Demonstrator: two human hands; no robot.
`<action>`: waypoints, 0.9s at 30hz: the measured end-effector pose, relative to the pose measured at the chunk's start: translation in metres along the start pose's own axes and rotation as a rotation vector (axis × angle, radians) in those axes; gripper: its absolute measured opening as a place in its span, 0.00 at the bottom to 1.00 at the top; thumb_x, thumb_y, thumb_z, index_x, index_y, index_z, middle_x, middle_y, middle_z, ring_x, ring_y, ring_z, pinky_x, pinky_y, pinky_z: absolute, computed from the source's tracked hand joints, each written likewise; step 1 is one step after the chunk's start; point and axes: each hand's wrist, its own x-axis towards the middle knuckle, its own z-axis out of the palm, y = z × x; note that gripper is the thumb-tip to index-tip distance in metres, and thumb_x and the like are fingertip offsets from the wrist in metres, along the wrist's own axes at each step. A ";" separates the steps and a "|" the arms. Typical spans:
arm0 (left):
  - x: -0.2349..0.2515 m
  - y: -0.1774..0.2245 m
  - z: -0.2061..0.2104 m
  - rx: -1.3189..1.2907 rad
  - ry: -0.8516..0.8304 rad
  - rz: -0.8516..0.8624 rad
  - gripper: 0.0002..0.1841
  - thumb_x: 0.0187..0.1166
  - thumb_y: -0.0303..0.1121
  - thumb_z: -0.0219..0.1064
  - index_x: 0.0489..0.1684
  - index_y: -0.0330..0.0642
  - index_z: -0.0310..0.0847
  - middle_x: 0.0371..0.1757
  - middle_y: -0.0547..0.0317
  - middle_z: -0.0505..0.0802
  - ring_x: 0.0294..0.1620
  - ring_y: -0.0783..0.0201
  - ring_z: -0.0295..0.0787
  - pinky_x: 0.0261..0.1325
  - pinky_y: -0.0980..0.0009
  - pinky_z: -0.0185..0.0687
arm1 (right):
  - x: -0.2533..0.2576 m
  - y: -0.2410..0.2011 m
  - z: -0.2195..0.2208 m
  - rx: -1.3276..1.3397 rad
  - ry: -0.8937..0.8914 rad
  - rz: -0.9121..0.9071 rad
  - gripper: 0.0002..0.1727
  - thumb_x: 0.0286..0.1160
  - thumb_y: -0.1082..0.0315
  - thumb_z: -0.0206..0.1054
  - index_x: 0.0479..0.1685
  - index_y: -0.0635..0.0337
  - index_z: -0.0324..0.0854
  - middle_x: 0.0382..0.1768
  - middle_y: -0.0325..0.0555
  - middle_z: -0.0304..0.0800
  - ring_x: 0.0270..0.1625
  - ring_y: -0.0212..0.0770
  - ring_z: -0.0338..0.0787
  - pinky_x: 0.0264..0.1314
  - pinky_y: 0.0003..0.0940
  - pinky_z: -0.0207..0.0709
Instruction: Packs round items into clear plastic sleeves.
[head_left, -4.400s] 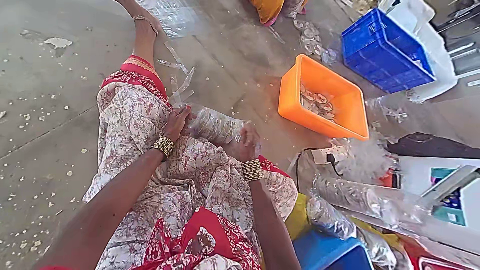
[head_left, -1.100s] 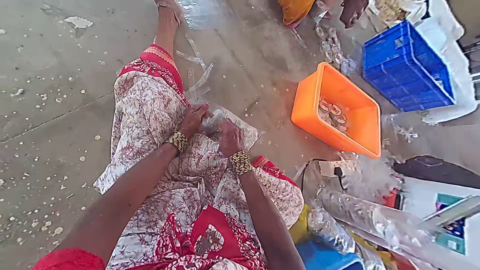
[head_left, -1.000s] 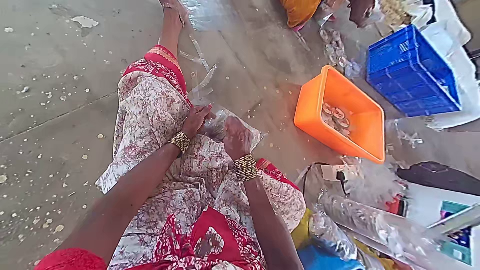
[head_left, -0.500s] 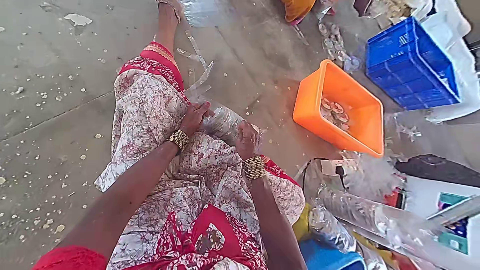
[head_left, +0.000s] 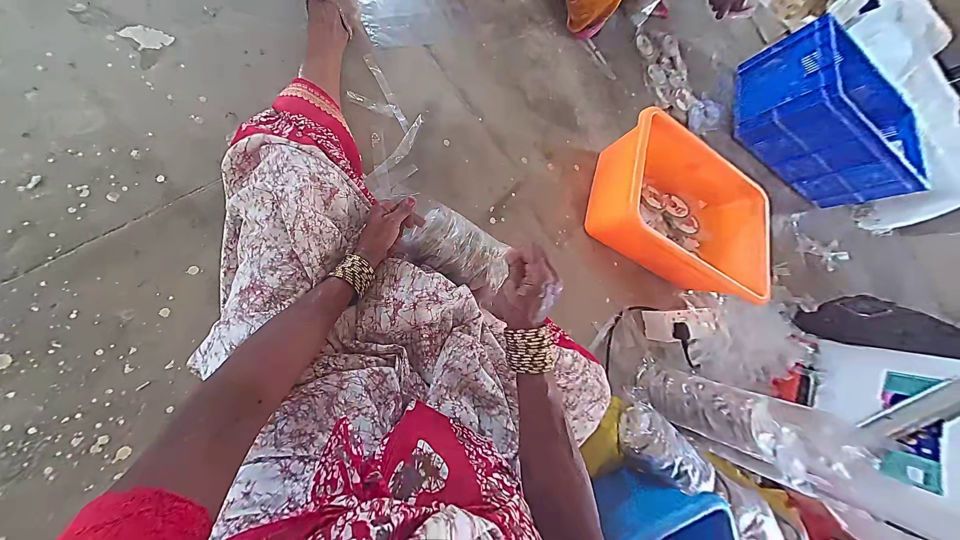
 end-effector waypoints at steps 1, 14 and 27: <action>0.001 -0.001 0.000 -0.001 -0.009 0.006 0.24 0.93 0.42 0.50 0.24 0.42 0.81 0.21 0.70 0.87 0.11 0.80 0.63 0.15 0.82 0.55 | -0.002 0.001 0.001 -0.036 -0.118 0.066 0.08 0.72 0.78 0.62 0.39 0.72 0.86 0.41 0.63 0.92 0.44 0.63 0.93 0.45 0.62 0.83; 0.001 0.002 -0.001 0.049 0.014 0.010 0.24 0.94 0.42 0.49 0.26 0.42 0.82 0.22 0.71 0.86 0.13 0.79 0.64 0.17 0.80 0.59 | -0.004 0.033 0.002 0.108 -0.039 0.117 0.11 0.78 0.76 0.57 0.38 0.73 0.84 0.37 0.62 0.90 0.43 0.57 0.91 0.50 0.57 0.82; -0.002 -0.003 0.003 0.015 0.025 -0.018 0.25 0.93 0.46 0.52 0.22 0.45 0.81 0.18 0.72 0.84 0.09 0.79 0.61 0.13 0.81 0.54 | 0.011 0.037 -0.001 0.009 -0.238 0.348 0.12 0.84 0.71 0.58 0.49 0.71 0.84 0.46 0.66 0.90 0.53 0.63 0.90 0.57 0.66 0.78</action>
